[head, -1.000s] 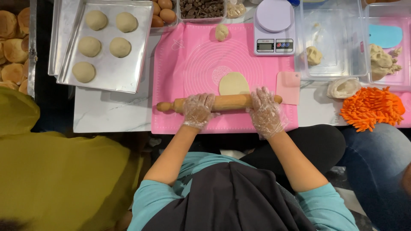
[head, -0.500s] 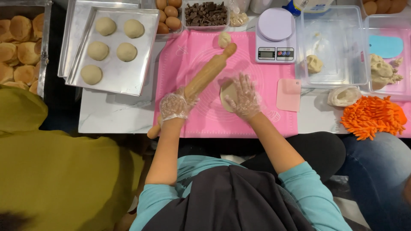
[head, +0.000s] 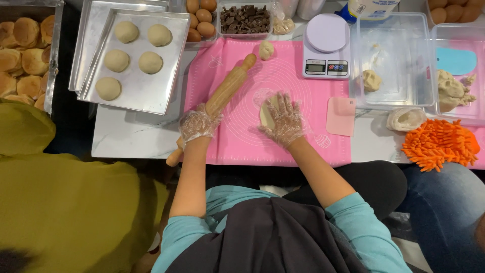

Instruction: Rolling out small pieces of dough with a rolling pin and then shaping them by hand on a silicone mat.

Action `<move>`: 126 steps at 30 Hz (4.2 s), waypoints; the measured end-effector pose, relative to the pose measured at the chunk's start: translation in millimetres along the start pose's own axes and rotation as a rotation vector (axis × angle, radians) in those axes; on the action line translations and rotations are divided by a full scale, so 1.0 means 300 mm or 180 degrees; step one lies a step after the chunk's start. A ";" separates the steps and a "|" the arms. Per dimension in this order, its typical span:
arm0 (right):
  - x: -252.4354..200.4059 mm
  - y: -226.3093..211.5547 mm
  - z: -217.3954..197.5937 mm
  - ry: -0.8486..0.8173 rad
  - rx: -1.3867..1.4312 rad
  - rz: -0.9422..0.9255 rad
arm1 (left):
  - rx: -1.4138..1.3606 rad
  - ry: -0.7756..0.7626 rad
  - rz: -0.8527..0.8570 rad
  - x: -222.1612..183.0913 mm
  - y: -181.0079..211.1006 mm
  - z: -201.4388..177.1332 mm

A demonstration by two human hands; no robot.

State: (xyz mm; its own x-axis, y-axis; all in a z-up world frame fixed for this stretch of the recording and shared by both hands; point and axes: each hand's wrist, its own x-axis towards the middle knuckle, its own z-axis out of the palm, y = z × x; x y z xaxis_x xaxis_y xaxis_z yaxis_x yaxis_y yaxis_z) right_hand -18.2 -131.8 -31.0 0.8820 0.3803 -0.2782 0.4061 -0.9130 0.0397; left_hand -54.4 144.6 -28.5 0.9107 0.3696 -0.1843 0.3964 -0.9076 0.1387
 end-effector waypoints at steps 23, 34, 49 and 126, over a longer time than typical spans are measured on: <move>0.215 0.348 0.403 0.3060 0.1560 0.0051 | 0.0202 0.1768 0.1480 0.239 0.093 0.122; 0.163 0.302 0.288 0.2872 0.1187 0.0069 | -0.1975 0.0944 0.0425 0.957 0.345 0.077; 0.145 0.278 0.213 0.2484 0.1193 0.0325 | -0.0323 0.0716 0.0135 1.085 0.559 -0.059; 0.070 0.261 0.239 0.1467 0.2713 -0.0308 | -0.0889 0.0647 0.2089 0.227 0.397 0.731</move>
